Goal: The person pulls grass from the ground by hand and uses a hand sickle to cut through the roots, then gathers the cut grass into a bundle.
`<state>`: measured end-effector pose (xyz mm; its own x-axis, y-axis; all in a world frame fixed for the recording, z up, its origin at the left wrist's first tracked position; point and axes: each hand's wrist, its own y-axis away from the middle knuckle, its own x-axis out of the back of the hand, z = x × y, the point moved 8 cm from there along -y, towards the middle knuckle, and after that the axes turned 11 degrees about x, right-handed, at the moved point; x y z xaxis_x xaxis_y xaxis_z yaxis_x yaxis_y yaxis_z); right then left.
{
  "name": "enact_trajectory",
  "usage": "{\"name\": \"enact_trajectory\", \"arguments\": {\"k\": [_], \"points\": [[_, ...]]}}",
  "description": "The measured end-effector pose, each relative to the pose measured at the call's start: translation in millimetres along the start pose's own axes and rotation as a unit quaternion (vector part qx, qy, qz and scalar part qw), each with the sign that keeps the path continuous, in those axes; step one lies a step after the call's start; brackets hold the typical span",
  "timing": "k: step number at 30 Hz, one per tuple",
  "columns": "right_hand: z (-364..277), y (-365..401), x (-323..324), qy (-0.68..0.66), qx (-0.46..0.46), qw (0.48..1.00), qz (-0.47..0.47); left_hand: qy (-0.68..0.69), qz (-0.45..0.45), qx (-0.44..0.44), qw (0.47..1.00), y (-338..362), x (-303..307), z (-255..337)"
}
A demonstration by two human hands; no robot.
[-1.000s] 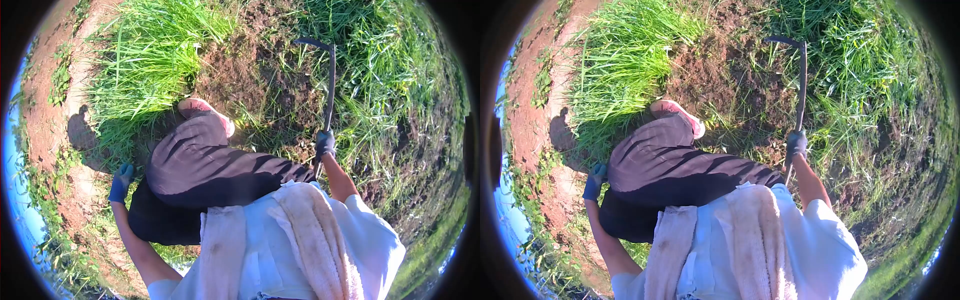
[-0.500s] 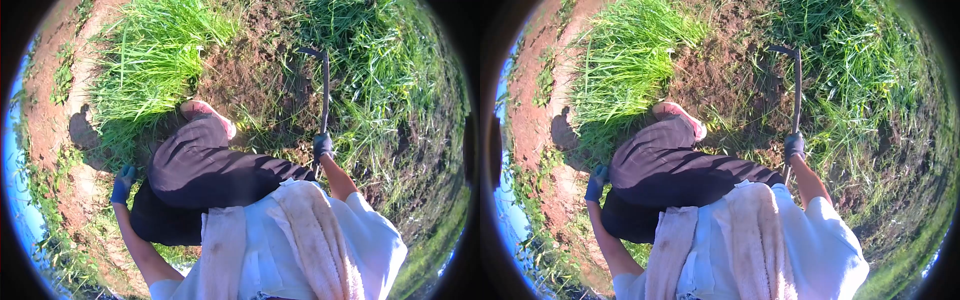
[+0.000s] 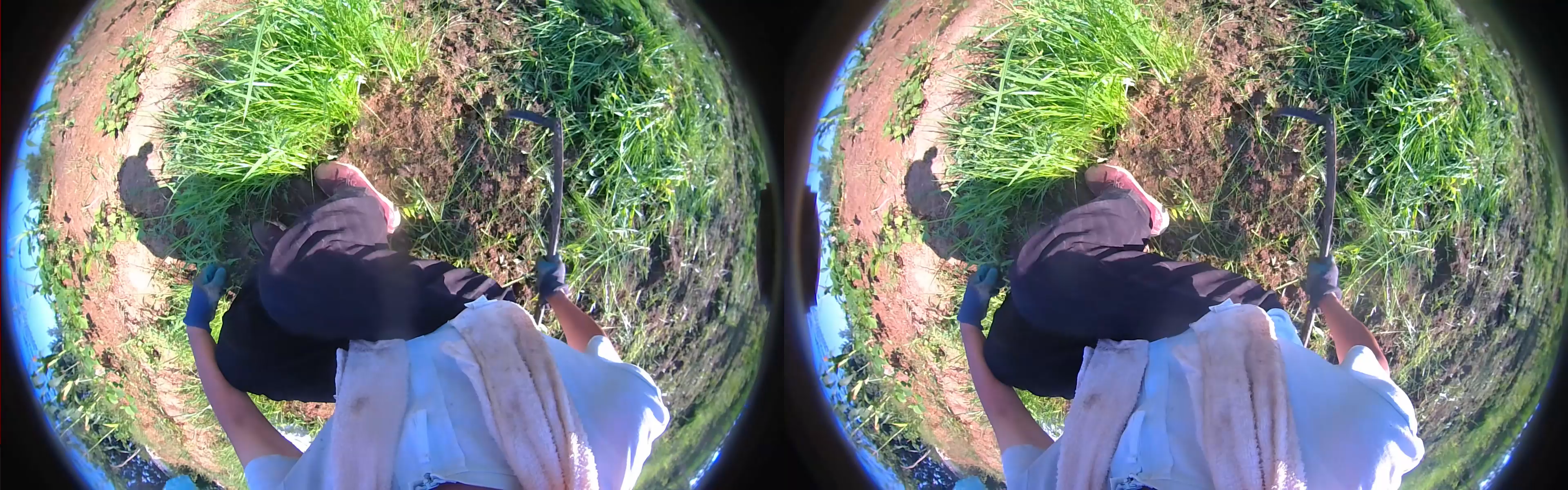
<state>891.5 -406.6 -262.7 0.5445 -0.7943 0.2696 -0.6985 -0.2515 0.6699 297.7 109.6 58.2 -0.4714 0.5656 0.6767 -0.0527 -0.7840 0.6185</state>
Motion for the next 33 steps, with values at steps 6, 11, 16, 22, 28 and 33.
{"name": "enact_trajectory", "arguments": {"k": [6,11,16,22,28,33], "points": [[10,61,58,0.368,0.116,0.922,-0.029,0.069,-0.044,0.089,0.993,-18,-13,-15],[-84,-16,1,0.125,0.180,0.966,0.138,0.025,-0.006,-0.011,1.000,-37,1,22],[-21,4,-18,0.374,0.144,0.913,0.072,-0.005,-0.015,-0.028,0.999,-34,-4,14],[1,37,-1,0.135,0.066,0.988,0.024,0.026,-0.042,0.027,0.998,-17,-10,14],[-58,-38,-33,0.336,0.068,0.936,0.080,0.040,-0.029,0.033,0.998,-23,-6,10],[91,11,-13,0.356,0.012,0.932,-0.070,0.011,0.012,-0.001,1.000,-12,-4,19]]}}
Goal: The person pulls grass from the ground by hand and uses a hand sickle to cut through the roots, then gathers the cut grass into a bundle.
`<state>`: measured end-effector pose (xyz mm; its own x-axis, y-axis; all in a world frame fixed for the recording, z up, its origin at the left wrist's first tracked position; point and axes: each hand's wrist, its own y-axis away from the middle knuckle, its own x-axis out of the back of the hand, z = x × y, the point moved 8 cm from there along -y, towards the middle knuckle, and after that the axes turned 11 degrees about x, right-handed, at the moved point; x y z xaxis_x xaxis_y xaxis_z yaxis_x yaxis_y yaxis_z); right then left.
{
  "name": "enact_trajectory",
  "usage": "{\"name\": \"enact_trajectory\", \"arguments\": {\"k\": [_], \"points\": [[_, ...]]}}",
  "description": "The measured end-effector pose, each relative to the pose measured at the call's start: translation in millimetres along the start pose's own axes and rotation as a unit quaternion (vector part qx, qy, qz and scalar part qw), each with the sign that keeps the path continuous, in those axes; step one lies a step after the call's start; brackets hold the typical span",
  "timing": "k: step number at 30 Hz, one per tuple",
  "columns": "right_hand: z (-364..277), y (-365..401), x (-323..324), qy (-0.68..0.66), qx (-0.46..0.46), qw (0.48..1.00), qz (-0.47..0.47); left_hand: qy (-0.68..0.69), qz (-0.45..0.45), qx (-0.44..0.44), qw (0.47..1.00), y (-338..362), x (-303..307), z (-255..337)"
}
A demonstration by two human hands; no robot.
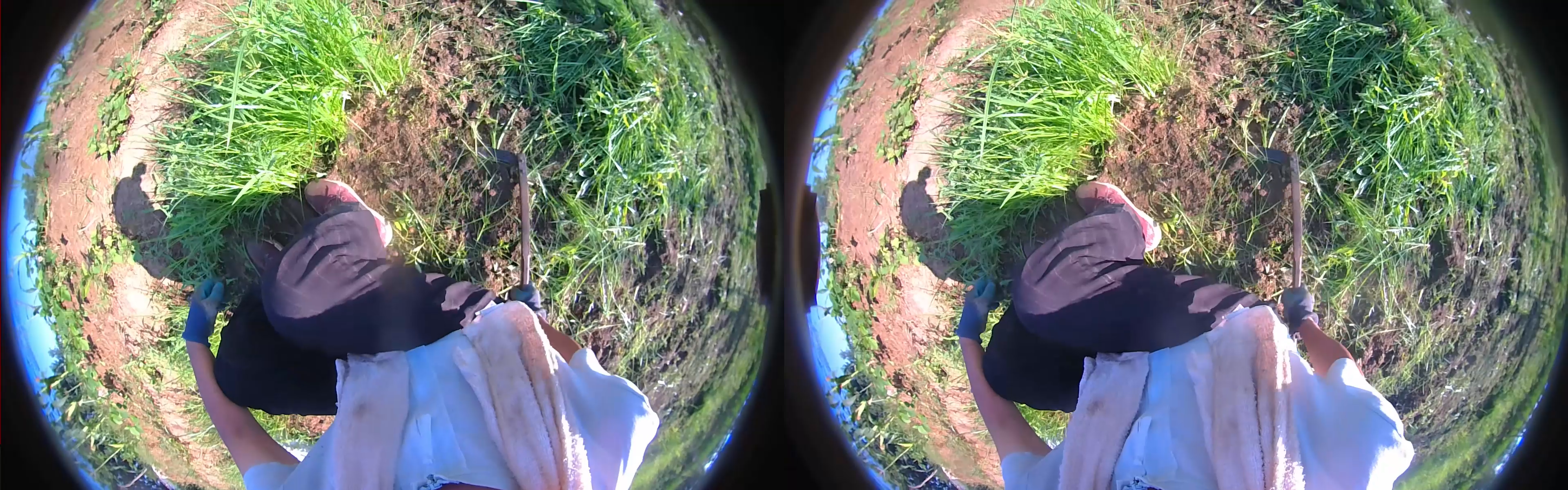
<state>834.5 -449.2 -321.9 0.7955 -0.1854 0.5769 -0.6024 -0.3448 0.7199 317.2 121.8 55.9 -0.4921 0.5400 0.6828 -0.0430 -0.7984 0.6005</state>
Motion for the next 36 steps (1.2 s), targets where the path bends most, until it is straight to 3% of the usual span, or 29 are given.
{"name": "enact_trajectory", "arguments": {"k": [1,2,4,5,7,8,9,10,12,16,18,19,20,21,22,24,26,28,29,30,31,33,34,35,36], "points": [[4,20,-1,-0.107,-0.010,0.994,-0.035,0.011,-0.025,0.032,0.999,-2,-3,-9],[0,33,3,-0.200,0.001,0.980,0.000,0.022,-0.050,0.064,0.996,-2,-7,-18],[-60,59,41,-0.188,-0.010,0.981,0.049,0.017,-0.050,0.057,0.997,-5,-7,-16],[-65,47,39,-0.317,0.012,0.945,0.073,0.017,-0.044,0.049,0.998,-6,-5,-12],[-95,11,79,-0.157,0.052,0.970,0.176,-0.004,-0.030,0.017,0.999,-13,0,-14],[-107,-6,84,-0.306,0.061,0.933,0.181,-0.001,-0.029,0.014,0.999,-14,0,-12],[-134,-17,103,-0.258,-0.001,0.947,0.190,0.001,-0.028,0.011,1.000,-13,-1,-8],[-160,-28,118,-0.296,0.059,0.927,0.224,0.004,-0.027,0.010,1.000,-11,-2,-8],[-172,-43,135,-0.125,0.046,0.960,0.245,0.011,-0.032,0.000,0.999,-9,-1,-15],[-69,7,64,0.059,0.055,0.979,0.190,0.024,-0.004,-0.002,1.000,-1,1,-7],[4,25,17,-0.057,0.042,0.994,0.078,0.001,-0.007,0.002,1.000,1,1,-17],[7,39,17,-0.070,0.023,0.996,0.056,-0.023,-0.035,0.009,0.999,-8,1,-30],[-3,55,22,-0.084,0.003,0.996,0.037,-0.048,-0.063,0.012,0.997,-13,-2,-33],[-6,54,16,-0.185,-0.027,0.982,0.013,-0.052,-0.068,0.008,0.996,-16,-4,-34],[-85,85,58,-0.174,-0.024,0.983,0.061,-0.043,-0.060,0.027,0.997,-17,-3,-34],[-63,13,54,-0.134,0.005,0.985,0.106,-0.032,-0.049,0.045,0.997,-17,0,-32],[-135,-3,86,-0.312,-0.020,0.942,0.123,-0.015,-0.031,0.013,0.999,-18,1,-26],[-149,-69,103,-0.331,0.028,0.932,0.144,-0.009,-0.037,0.009,0.999,-16,-4,-24],[-142,-103,119,-0.187,-0.025,0.973,0.135,-0.004,-0.040,0.004,0.999,-13,-5,-22],[-170,-116,152,0.050,0.066,0.969,0.232,-0.001,-0.042,0.008,0.999,-7,-7,-14],[-226,-83,177,0.135,0.017,0.976,0.173,0.016,-0.055,0.023,0.998,2,-11,-3],[-286,-81,195,0.214,0.111,0.937,0.251,0.015,-0.050,0.046,0.998,1,-12,-6],[-321,-81,194,0.227,0.205,0.906,0.292,0.015,-0.053,0.051,0.997,-1,-12,-14],[-354,-88,184,0.224,0.228,0.913,0.252,0.043,-0.058,0.074,0.995,-4,-12,-26],[-377,-100,169,0.194,0.380,0.866,0.259,0.070,-0.063,0.096,0.991,-8,-11,-36]]}}
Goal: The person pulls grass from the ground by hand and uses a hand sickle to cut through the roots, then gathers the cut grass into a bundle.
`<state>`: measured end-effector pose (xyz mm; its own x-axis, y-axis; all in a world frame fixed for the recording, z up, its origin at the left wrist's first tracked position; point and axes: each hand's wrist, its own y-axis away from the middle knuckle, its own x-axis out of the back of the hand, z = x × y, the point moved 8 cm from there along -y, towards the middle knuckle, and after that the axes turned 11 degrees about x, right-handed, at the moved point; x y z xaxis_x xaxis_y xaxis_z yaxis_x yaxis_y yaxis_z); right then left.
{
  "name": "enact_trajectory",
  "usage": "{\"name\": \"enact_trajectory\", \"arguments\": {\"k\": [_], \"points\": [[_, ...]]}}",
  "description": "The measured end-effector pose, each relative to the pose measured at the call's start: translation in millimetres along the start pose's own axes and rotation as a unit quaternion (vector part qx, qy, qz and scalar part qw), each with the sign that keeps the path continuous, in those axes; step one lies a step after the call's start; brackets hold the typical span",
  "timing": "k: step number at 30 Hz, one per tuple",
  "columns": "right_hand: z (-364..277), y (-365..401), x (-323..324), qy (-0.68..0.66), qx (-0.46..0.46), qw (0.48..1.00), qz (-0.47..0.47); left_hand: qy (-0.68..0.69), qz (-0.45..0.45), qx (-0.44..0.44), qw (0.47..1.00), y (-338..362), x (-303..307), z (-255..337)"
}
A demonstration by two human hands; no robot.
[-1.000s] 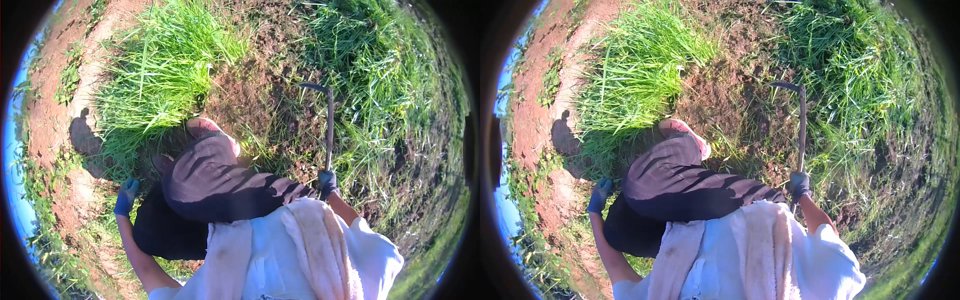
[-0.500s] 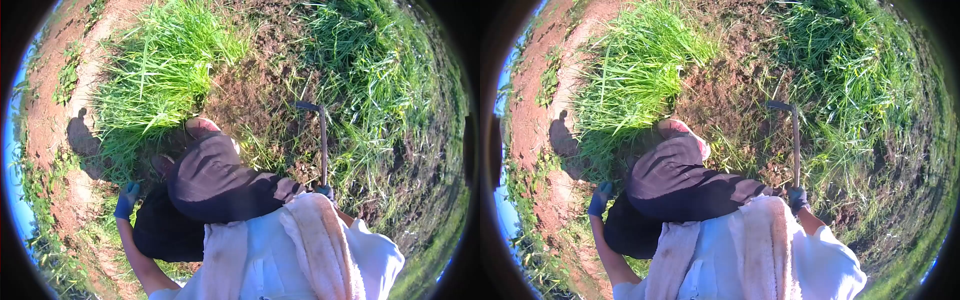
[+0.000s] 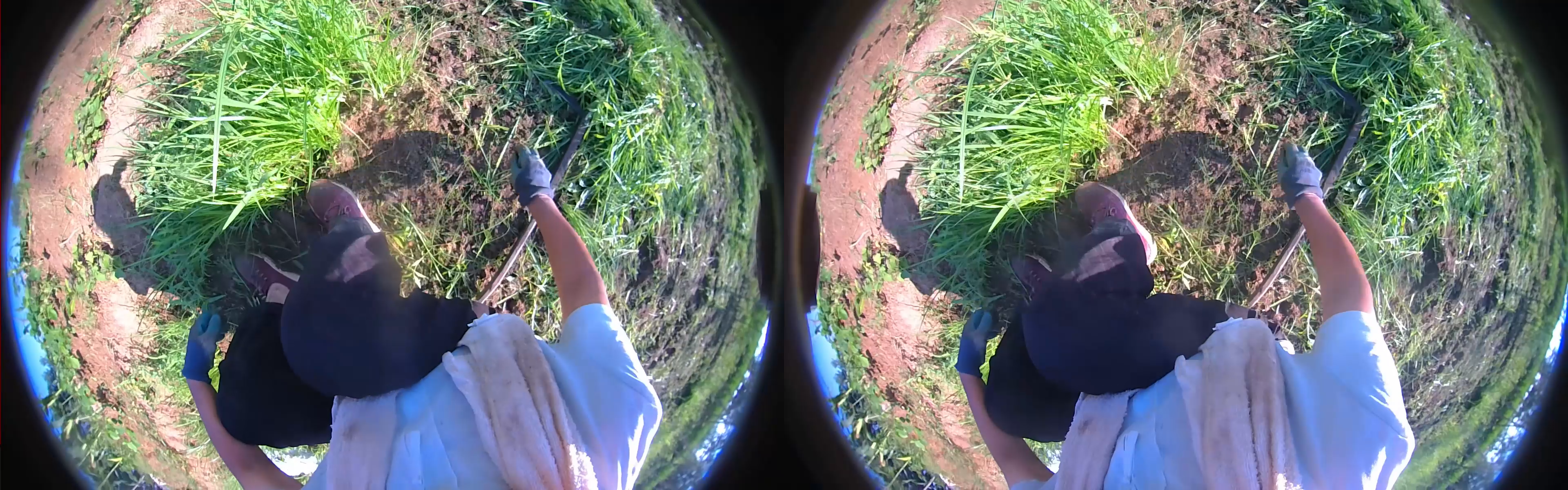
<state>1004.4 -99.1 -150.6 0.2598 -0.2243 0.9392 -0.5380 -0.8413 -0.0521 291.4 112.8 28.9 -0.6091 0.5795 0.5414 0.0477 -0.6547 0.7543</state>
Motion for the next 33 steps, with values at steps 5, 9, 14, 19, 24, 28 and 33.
{"name": "enact_trajectory", "arguments": {"k": [5,9,14,19,24,28,33], "points": [[-32,-83,-75,0.050,0.019,0.980,-0.194,0.028,-0.020,0.023,0.999,1,-5,-11],[-24,-105,-74,0.133,-0.088,0.950,-0.268,0.039,-0.028,0.053,0.997,5,-6,-21],[8,-130,-117,0.189,0.009,0.927,-0.324,0.059,-0.044,0.077,0.994,2,-2,-53],[77,-121,-100,-0.393,-0.141,0.908,0.001,0.072,-0.032,0.122,0.989,0,-1,-77],[0,-103,-88,0.067,-0.121,0.956,-0.258,0.053,-0.036,0.082,0.995,-4,-5,-54],[12,-96,-145,0.065,-0.069,0.948,-0.305,0.045,-0.039,0.079,0.995,0,-9,-43],[42,-89,-143,-0.252,-0.130,0.937,-0.203,0.058,-0.038,0.077,0.995,-2,-9,-49]]}}
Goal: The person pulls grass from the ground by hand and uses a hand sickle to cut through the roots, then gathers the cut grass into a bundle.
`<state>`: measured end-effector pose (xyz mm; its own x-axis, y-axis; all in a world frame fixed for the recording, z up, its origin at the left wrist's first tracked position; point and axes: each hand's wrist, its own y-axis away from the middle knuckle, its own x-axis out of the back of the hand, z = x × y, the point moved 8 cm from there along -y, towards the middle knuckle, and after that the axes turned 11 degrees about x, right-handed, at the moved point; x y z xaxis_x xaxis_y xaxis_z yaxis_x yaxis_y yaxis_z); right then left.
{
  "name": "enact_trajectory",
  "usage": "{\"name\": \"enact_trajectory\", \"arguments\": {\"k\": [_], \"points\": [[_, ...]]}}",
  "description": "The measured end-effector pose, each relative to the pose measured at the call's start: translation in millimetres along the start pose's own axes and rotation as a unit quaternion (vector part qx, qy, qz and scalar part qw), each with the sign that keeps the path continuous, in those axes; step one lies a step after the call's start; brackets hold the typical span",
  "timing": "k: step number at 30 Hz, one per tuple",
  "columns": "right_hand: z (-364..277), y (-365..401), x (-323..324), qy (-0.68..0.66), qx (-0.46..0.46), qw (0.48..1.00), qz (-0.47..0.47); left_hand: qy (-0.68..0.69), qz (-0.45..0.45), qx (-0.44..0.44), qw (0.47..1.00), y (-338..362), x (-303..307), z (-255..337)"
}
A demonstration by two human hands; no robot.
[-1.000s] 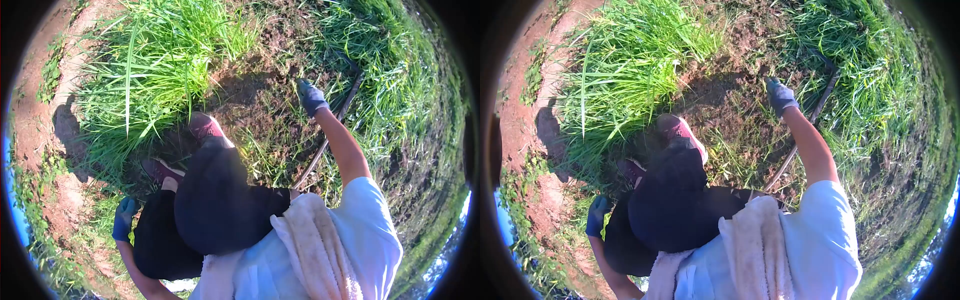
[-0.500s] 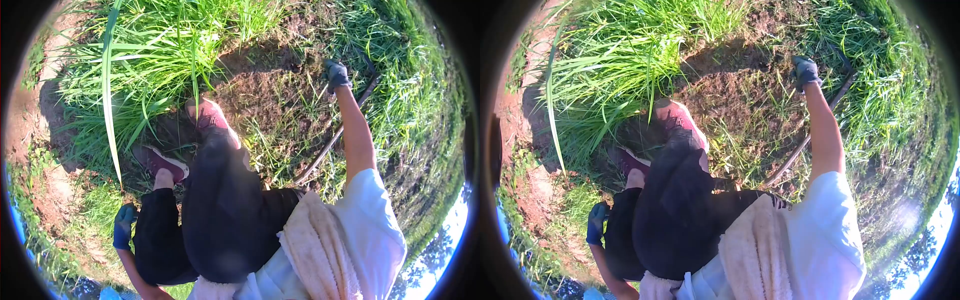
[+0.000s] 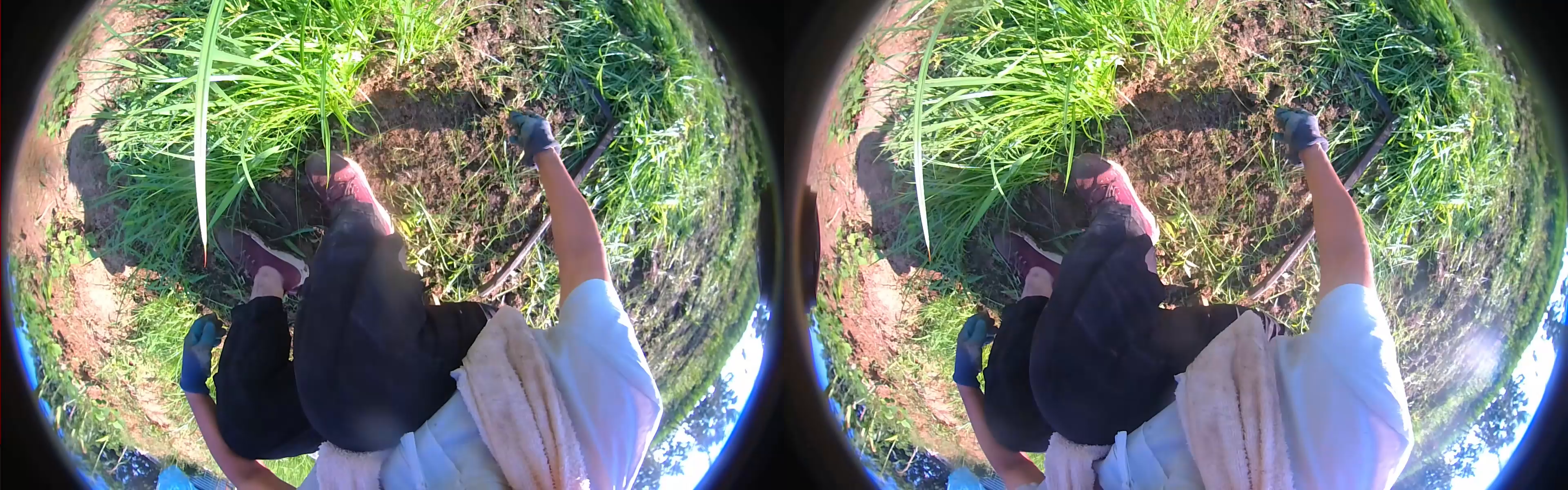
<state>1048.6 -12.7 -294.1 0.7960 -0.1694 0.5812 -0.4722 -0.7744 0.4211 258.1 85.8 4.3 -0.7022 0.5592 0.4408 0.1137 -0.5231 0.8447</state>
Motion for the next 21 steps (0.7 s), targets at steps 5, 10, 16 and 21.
{"name": "enact_trajectory", "arguments": {"k": [5,10,16,21], "points": [[17,13,27,-0.283,-0.071,0.937,0.190,-0.020,0.005,-0.001,1.000,-3,-1,7],[-19,31,44,-0.454,-0.181,0.824,0.286,-0.009,0.009,0.006,1.000,-1,1,4],[-3,12,-25,-0.262,-0.277,0.923,0.055,-0.024,-0.015,0.005,1.000,-6,3,-11],[40,-23,-49,-0.365,-0.258,0.885,0.129,0.002,0.006,0.030,1.000,-1,3,-17]]}}
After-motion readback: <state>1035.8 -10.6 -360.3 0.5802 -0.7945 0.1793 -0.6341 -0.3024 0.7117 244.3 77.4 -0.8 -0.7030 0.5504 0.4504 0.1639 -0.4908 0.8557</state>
